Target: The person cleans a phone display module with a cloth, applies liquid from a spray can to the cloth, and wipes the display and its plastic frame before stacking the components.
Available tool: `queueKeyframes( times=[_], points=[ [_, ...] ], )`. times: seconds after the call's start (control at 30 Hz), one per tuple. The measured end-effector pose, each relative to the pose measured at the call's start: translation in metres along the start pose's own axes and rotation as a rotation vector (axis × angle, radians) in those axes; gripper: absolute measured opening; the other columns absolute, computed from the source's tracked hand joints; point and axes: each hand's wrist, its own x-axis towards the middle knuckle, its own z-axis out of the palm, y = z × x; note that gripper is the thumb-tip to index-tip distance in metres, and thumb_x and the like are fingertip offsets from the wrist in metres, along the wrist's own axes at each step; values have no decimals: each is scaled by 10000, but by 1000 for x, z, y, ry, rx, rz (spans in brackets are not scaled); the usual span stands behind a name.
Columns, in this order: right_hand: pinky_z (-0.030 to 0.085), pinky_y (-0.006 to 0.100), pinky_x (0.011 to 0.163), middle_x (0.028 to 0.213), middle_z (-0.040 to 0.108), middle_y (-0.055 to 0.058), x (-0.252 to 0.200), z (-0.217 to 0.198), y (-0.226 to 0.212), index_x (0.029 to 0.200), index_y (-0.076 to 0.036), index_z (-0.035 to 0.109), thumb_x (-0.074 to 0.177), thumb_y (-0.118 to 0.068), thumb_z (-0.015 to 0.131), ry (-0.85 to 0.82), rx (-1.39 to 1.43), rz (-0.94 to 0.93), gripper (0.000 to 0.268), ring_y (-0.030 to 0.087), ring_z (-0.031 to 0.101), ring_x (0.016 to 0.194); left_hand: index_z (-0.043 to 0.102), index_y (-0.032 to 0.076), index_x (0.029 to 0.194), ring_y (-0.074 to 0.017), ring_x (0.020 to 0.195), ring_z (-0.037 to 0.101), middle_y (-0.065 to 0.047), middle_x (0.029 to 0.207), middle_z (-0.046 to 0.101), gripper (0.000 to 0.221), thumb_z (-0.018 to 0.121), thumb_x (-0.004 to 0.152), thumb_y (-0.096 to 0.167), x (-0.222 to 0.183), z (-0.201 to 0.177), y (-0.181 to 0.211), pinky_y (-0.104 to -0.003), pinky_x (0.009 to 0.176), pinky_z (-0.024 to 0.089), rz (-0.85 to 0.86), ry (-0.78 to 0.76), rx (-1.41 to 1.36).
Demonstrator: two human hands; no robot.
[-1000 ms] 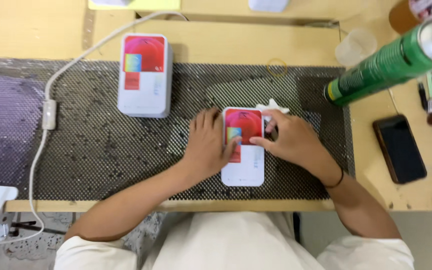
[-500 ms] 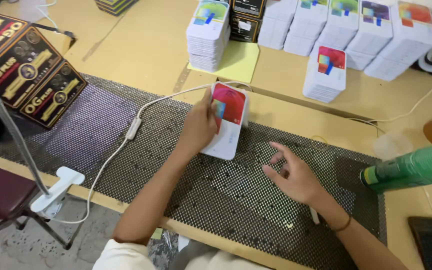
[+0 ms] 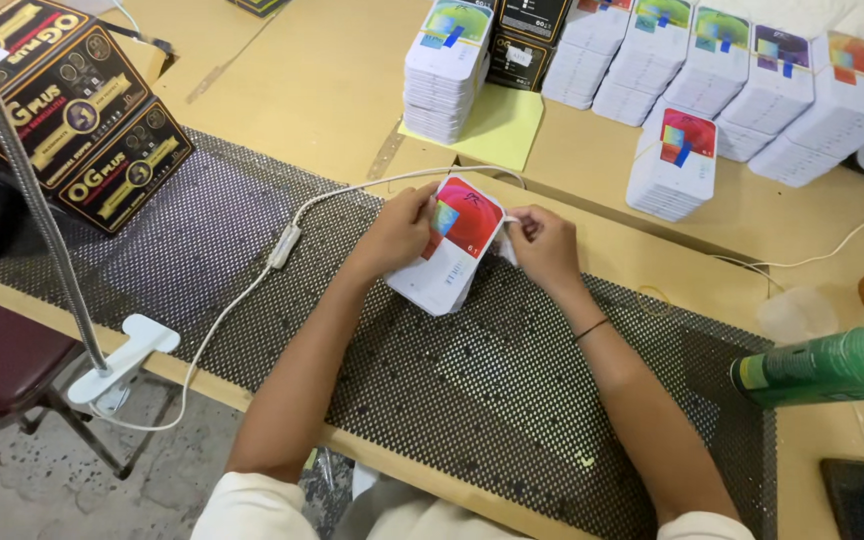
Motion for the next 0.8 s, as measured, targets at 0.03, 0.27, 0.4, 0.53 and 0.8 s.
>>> queueKeyframes(
  times=[0.03, 0.27, 0.4, 0.53, 0.8],
  points=[
    [530, 257, 561, 740, 702, 86, 5, -3, 12, 1069, -73, 767, 830, -40, 748, 21, -60, 24, 242, 163, 658, 626, 555, 63, 1453, -471, 1151, 635, -260, 1142, 670, 451, 436, 1062, 252, 3, 2, -9, -554, 997, 497, 4, -7, 22],
    [512, 223, 558, 706, 690, 67, 15, -30, -16, 919, -74, 794, 798, -42, 790, 77, -69, 44, 125, 122, 641, 607, 511, 6, 1470, -473, 1129, 651, -273, 1117, 664, 471, 379, 1059, 195, -5, -6, 11, -564, 986, 507, -32, -80, 76],
    [539, 227, 604, 763, 690, 78, 8, -32, -39, 873, -72, 779, 793, -29, 863, 125, -129, -202, 124, 176, 703, 655, 492, 35, 1467, -462, 1118, 665, -257, 1119, 681, 469, 334, 1055, 193, -20, -21, 44, -562, 976, 516, -43, -106, 54],
    [503, 217, 703, 957, 673, 38, -25, -29, -63, 933, -69, 634, 894, -108, 706, 88, 411, 215, 91, 72, 608, 801, 371, 59, 1490, -576, 1176, 579, -362, 1185, 619, 449, 360, 1045, 119, -34, -16, 71, -654, 1008, 457, 75, -147, -16],
    [566, 197, 662, 887, 646, 38, -59, -63, -45, 1133, -66, 569, 938, -74, 630, 177, 660, 318, 204, 94, 670, 769, 152, -16, 1615, -612, 1230, 536, -324, 1411, 416, 1314, 814, 672, 617, -65, 3, 126, -683, 1054, 440, 44, -297, 68]
  ],
)
